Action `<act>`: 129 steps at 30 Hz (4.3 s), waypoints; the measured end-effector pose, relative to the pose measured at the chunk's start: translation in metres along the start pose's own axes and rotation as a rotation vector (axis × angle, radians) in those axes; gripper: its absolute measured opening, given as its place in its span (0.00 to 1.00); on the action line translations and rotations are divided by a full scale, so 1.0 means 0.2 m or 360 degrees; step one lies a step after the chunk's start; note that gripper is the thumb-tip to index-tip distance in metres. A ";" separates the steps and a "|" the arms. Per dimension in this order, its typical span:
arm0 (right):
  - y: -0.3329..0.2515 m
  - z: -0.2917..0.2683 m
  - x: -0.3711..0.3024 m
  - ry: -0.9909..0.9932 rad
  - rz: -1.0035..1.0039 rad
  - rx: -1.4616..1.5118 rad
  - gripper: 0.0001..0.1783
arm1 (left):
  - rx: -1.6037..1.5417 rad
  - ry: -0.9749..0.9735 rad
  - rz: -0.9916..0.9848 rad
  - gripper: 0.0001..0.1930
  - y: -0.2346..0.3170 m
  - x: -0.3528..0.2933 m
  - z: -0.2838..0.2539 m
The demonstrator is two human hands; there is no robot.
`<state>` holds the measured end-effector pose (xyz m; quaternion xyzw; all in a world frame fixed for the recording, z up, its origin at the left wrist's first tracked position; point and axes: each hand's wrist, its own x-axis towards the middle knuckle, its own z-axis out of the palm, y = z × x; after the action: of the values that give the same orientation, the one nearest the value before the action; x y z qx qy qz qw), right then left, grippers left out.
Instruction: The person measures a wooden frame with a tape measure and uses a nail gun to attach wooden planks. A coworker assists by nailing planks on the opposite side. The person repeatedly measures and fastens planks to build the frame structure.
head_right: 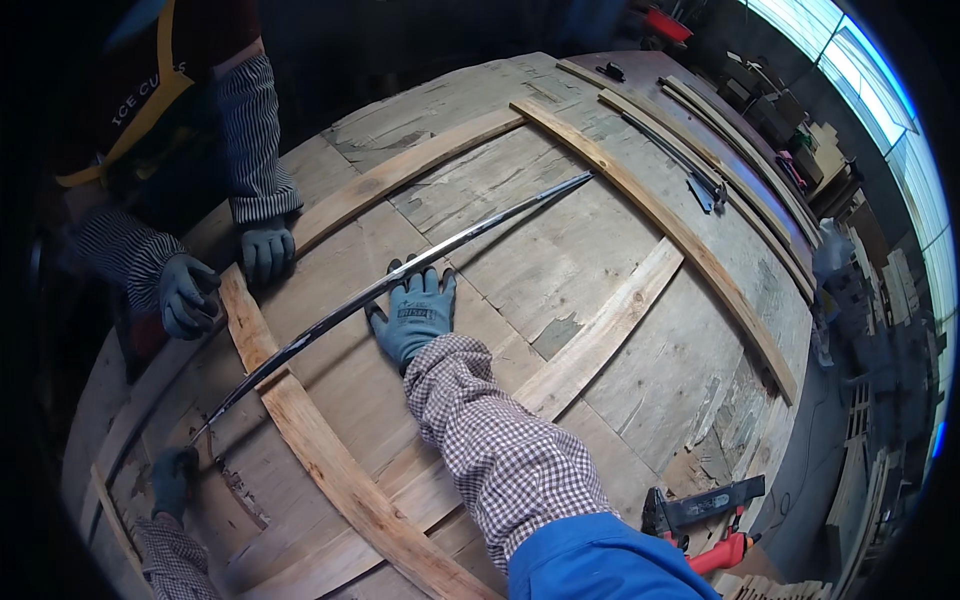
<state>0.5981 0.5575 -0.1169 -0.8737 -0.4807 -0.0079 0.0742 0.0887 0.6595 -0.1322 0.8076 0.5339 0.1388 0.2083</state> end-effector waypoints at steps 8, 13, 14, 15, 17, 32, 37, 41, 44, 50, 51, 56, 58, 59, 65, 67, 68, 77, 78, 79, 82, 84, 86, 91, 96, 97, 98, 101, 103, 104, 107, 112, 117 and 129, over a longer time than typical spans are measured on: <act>0.00 0.00 0.02 -0.0250 -0.0019 -0.0069 0.39 | -0.0541 -0.0370 -0.0613 0.09 0.39 -0.31 -0.22; 0.03 0.04 0.01 -0.0008 -0.0067 0.0179 0.35 | -0.0412 -0.1027 -0.0842 0.12 1.08 -0.82 -0.39; 0.02 0.05 0.01 -0.0034 -0.0098 0.0203 0.35 | -0.0461 -0.1093 -0.0889 0.14 1.23 -0.98 -0.41; 0.06 0.05 0.02 -0.0044 -0.0101 0.0224 0.35 | -0.0412 -0.1029 -0.0468 0.14 1.35 -1.15 -0.41; 0.15 0.03 0.05 -0.0160 -0.0178 0.0288 0.35 | -0.0535 -0.1391 -0.0498 0.14 1.39 -1.58 -0.30; 1.25 -0.96 -1.41 -0.0247 -0.0728 0.1142 0.30 | -0.2284 -0.1495 -0.1639 0.17 2.21 -2.10 -0.04; 1.17 -1.13 -2.15 -0.1546 0.1120 0.2730 0.26 | -0.2424 -0.1532 -0.1534 0.16 2.40 -2.14 0.18; 1.05 -0.79 -2.86 -0.0755 0.0469 0.2477 0.11 | -0.2678 -0.1273 -0.1108 0.15 2.59 -2.32 0.60; 1.21 -1.00 -2.79 -0.1359 0.0910 0.2856 0.29 | -0.2404 -0.1188 -0.1241 0.10 2.73 -2.38 0.84; 1.79 -1.26 -2.76 -0.1443 0.0928 0.2547 0.33 | -0.0736 -0.0526 -0.0101 0.11 3.11 -2.42 1.13; 1.91 -1.31 -2.73 -0.1677 0.1036 0.2597 0.31 | -0.1165 -0.0694 -0.0348 0.13 3.19 -2.39 1.17; 2.77 -1.29 -2.73 -0.1010 0.0053 0.2097 0.09 | -0.2303 -0.1056 -0.0910 0.17 3.80 -2.14 1.36; 3.09 -1.33 -2.60 -0.1462 0.0811 0.2294 0.13 | -0.2295 -0.0892 -0.0788 0.19 4.03 -2.10 1.50; 3.22 -1.44 -2.48 -0.1543 0.0867 0.2244 0.14 | -0.2437 -0.0841 -0.0904 0.21 4.11 -2.08 1.63; 3.93 -1.82 -1.86 -0.1638 0.0456 0.1634 0.18 | -0.2806 -0.0294 -0.1005 0.24 4.40 -1.75 1.63; 3.98 -1.98 -1.64 -0.1668 0.0596 0.1516 0.16 | -0.2483 -0.0382 -0.0976 0.24 4.47 -1.63 1.54; 4.00 -2.02 -1.54 -0.1645 0.0662 0.1534 0.15 | -0.2301 -0.0456 -0.0953 0.25 4.49 -1.57 1.54; 4.13 -2.10 -0.61 -0.1316 0.0330 0.1285 0.12 | -0.0467 0.0598 -0.0022 0.21 4.40 -1.01 1.90; 4.12 -2.10 -0.46 -0.1301 0.0312 0.1279 0.12 | -0.0254 0.0608 -0.0302 0.26 4.29 -0.94 1.92; 4.11 -2.08 -0.31 -0.1284 0.0293 0.1274 0.11 | -0.0145 0.0664 -0.0528 0.30 4.17 -0.84 1.96; 4.10 -1.95 0.16 -0.1207 0.0125 0.1225 0.11 | 0.0171 0.0929 -0.0890 0.34 3.95 -0.51 2.05; 4.03 -1.85 0.47 -0.1239 0.0051 0.1191 0.11 | 0.0431 0.1099 -0.1153 0.34 3.91 -0.36 2.12; 4.04 -1.71 0.78 -0.1190 -0.0120 0.1080 0.11 | 0.0647 0.1093 -0.1331 0.37 3.93 -0.30 2.15; 3.78 -1.32 1.36 -0.1341 -0.0303 0.1076 0.14 | 0.0703 0.0822 -0.1359 0.36 3.96 -0.27 2.14; 3.55 -0.98 1.72 -0.1475 -0.0564 0.1073 0.14 | 0.0748 0.0689 -0.1407 0.37 3.97 -0.26 2.12; 3.49 -0.94 1.75 -0.1541 -0.0593 0.1071 0.14 | 0.0783 0.0655 -0.1414 0.37 3.97 -0.26 2.12; 3.42 -0.95 1.76 -0.1565 -0.0551 0.1058 0.13 | 0.0780 0.0666 -0.1401 0.37 3.96 -0.26 2.13; 3.33 -0.85 1.87 -0.1597 -0.0649 0.1049 0.13 | 0.0759 0.0684 -0.1388 0.37 3.97 -0.26 2.12; 3.27 -0.84 1.91 -0.1622 -0.0542 0.1066 0.12 | 0.0759 0.0692 -0.1380 0.36 3.98 -0.25 2.10; 3.31 -0.78 1.97 -0.1510 -0.0552 0.1107 0.11 | 0.0744 0.0690 -0.1366 0.36 3.97 -0.24 2.11; 3.41 -0.62 2.09 -0.1247 -0.0513 0.1363 0.13 | 0.0718 0.0663 -0.1367 0.36 3.98 -0.23 2.11; 3.34 -0.71 2.16 -0.1570 -0.0450 0.1131 0.14 | 0.0701 0.0654 -0.1399 0.35 3.98 -0.26 2.12; 3.33 -0.61 2.26 -0.1454 -0.0648 0.1042 0.13 | 0.0690 0.0643 -0.1371 0.35 3.98 -0.24 2.11; 3.28 -0.43 2.41 -0.1288 -0.0720 0.1201 0.13 | 0.0718 0.0562 -0.1423 0.35 3.98 -0.24 2.11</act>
<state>1.4140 0.6043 -0.0701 -0.5966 -0.6145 0.4813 0.1868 0.8994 0.2635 -0.1162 0.4904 0.8696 0.0519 -0.0249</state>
